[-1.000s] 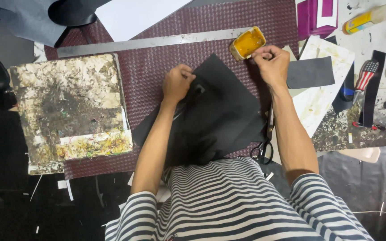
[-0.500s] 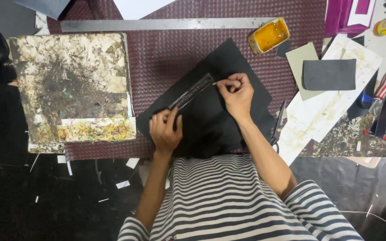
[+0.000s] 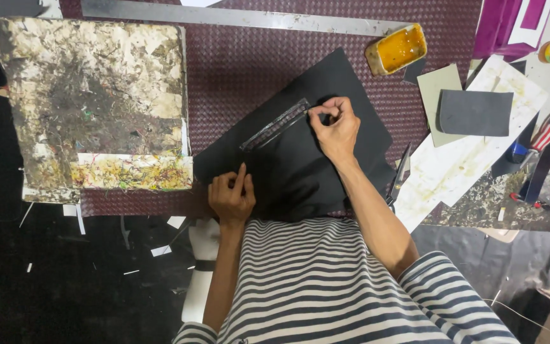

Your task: Marking a rectangular opening on a leather piece using a ruler and pen, then applying adhesive to the area.

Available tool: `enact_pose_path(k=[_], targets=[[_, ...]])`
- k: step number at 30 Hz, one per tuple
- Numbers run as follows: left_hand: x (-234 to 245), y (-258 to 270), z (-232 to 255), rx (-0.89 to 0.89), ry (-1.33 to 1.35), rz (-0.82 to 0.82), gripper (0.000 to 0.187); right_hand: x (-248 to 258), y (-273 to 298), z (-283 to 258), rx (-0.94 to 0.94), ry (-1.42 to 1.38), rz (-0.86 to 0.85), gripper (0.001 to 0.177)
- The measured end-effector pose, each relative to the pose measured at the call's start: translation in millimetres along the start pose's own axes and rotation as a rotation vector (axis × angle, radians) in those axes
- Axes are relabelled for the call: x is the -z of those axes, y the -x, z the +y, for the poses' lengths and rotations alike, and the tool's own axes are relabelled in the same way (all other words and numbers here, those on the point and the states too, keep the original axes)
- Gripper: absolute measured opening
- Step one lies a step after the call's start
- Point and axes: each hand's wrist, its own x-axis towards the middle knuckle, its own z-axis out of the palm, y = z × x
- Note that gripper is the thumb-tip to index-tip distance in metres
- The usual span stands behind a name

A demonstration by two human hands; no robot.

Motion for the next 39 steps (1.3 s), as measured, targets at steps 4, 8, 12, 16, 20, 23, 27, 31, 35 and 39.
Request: enact_pose_path(k=[4, 8, 12, 16, 20, 23, 27, 31, 35, 39], targets=[[1.4, -4.6, 1.5, -0.01, -0.017, -0.015, 0.028, -1.2, -0.7, 4.1, 0.056, 0.104, 0.002, 0.032], [2.1, -8.6, 3.6, -0.002, -0.038, -0.032, 0.029, -1.1, -2.1, 0.1, 0.1, 0.198, 0.006, 0.033], [-0.2, -4.5, 2.9, 0.024, -0.03, -0.051, 0.026, 1.1, -6.1, -4.0, 0.14, 0.234, 0.036, 0.032], [-2.8, -1.7, 1.7, 0.035, -0.032, -0.057, 0.026, 1.0, -7.8, -0.2, 0.158, 0.25, 0.047, 0.033], [0.4, -4.6, 3.6, 0.045, -0.039, -0.066, 0.025, 2.4, -7.8, 3.8, 0.164, 0.262, 0.057, 0.033], [0.7, -6.1, 2.7, 0.041, -0.027, -0.068, 0.025, 0.4, -11.2, -0.2, 0.18, 0.246, 0.061, 0.035], [-1.4, -7.0, 1.2, 0.037, -0.025, -0.061, 0.025, -1.3, -15.0, 3.6, 0.194, 0.245, 0.057, 0.033], [-1.0, -4.3, 1.0, 0.042, -0.021, -0.061, 0.024, -4.0, -14.6, -0.6, 0.202, 0.269, 0.068, 0.034], [-1.7, -2.6, 0.5, 0.041, -0.027, -0.062, 0.025, -6.4, -16.9, 1.5, 0.188, 0.281, 0.089, 0.034], [-1.5, -2.3, 0.9, 0.035, -0.027, -0.062, 0.024, -6.4, -18.5, 0.7, 0.198, 0.284, 0.075, 0.035]])
